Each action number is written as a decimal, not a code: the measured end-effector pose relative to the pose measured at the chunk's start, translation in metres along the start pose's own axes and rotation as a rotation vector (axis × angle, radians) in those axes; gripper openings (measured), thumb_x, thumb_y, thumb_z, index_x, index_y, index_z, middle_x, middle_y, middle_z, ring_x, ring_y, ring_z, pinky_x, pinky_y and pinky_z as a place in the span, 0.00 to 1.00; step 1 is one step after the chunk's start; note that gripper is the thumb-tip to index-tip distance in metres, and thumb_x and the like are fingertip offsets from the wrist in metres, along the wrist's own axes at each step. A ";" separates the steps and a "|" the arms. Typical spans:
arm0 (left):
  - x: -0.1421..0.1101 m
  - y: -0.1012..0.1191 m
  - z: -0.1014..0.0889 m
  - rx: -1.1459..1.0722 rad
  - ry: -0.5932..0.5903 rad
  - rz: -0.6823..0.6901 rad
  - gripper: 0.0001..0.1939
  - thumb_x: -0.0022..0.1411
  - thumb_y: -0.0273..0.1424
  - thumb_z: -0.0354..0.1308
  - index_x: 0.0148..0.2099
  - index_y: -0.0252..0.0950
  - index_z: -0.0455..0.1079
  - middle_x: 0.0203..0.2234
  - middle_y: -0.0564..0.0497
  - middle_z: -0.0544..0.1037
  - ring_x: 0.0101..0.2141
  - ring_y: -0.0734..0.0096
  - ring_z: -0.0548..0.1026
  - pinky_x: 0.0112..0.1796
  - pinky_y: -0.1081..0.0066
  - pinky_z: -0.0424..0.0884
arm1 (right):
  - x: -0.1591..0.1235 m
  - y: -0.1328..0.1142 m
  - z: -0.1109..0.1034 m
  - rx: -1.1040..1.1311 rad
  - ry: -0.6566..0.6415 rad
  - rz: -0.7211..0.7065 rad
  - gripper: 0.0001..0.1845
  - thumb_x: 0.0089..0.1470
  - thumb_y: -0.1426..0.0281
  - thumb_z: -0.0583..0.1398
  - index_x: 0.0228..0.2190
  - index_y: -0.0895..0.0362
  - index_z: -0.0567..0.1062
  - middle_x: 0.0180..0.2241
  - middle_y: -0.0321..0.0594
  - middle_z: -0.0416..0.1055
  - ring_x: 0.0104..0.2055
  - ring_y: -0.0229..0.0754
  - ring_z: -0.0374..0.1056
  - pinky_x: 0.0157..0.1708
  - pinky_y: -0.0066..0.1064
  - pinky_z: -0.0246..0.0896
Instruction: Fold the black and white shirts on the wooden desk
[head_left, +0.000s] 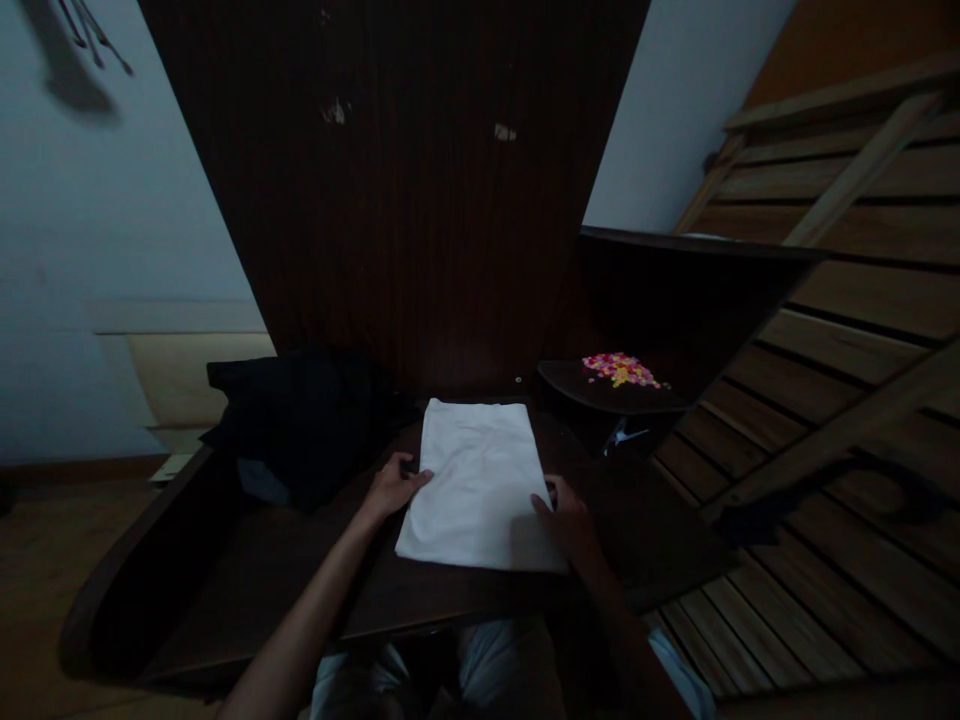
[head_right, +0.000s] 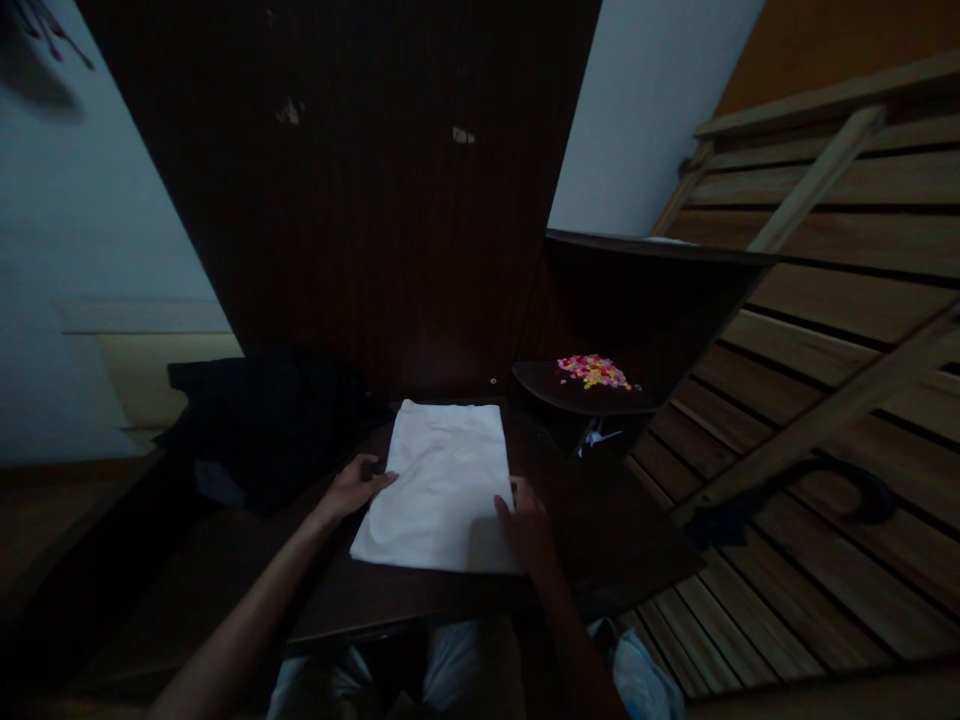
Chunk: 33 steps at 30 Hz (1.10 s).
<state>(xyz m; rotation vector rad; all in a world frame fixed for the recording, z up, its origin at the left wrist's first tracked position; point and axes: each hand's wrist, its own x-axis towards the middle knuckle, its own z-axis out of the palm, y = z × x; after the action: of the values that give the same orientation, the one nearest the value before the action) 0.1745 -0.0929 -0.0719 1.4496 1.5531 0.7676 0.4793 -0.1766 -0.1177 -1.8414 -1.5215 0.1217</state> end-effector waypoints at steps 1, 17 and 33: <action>0.005 -0.003 0.001 -0.115 -0.011 -0.022 0.30 0.47 0.36 0.69 0.51 0.34 0.64 0.34 0.45 0.79 0.37 0.58 0.78 0.40 0.65 0.71 | 0.002 0.001 0.003 0.011 0.019 -0.008 0.20 0.51 0.60 0.53 0.43 0.57 0.72 0.32 0.41 0.72 0.34 0.45 0.68 0.40 0.37 0.63; 0.046 0.014 -0.001 -0.381 -0.106 -0.216 0.37 0.43 0.28 0.71 0.54 0.31 0.60 0.40 0.41 0.78 0.30 0.71 0.76 0.29 0.73 0.69 | 0.056 0.013 0.018 0.603 -0.192 0.342 0.26 0.38 0.64 0.62 0.43 0.55 0.69 0.25 0.33 0.73 0.26 0.42 0.71 0.27 0.31 0.64; 0.099 0.030 0.007 -0.257 -0.145 0.118 0.32 0.39 0.18 0.62 0.51 0.37 0.71 0.33 0.52 0.76 0.32 0.71 0.74 0.32 0.73 0.70 | 0.145 -0.002 0.040 0.813 -0.152 0.346 0.19 0.34 0.72 0.64 0.35 0.60 0.78 0.29 0.40 0.77 0.31 0.42 0.72 0.30 0.30 0.65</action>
<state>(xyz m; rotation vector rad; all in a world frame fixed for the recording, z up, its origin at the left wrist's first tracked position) 0.1985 0.0080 -0.0656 1.3814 1.2206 0.8767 0.5001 -0.0296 -0.0923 -1.4077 -0.9942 0.9178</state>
